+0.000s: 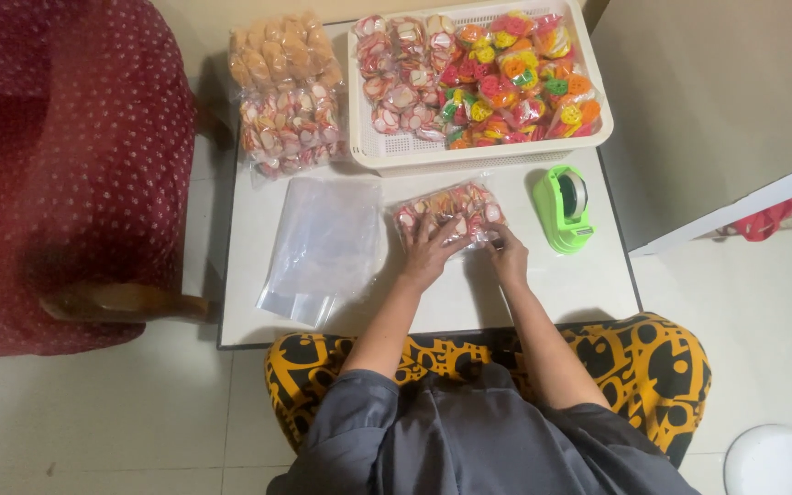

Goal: A person is packing small individually wrapped food items from a tray into plastic bags.

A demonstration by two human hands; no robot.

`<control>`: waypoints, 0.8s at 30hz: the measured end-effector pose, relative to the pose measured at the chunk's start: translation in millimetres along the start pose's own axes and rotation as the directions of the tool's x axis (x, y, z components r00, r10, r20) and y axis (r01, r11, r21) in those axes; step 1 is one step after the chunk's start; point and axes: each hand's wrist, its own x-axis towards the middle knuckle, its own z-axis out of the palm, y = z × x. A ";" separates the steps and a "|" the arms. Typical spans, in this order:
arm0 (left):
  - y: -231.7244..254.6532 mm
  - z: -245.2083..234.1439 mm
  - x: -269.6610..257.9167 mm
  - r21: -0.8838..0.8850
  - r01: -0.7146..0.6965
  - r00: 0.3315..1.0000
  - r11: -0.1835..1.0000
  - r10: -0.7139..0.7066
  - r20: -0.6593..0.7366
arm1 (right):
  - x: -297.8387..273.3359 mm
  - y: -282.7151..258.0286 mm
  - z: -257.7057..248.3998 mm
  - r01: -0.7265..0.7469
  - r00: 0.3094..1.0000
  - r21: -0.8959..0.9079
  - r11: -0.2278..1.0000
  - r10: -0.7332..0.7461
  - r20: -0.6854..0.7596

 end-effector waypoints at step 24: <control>-4.9 -8.7 -1.7 0.074 -0.050 0.999 0.996 0.051 -0.017 | 8.8 8.7 2.9 0.579 0.751 -0.183 0.795 -0.607 -0.261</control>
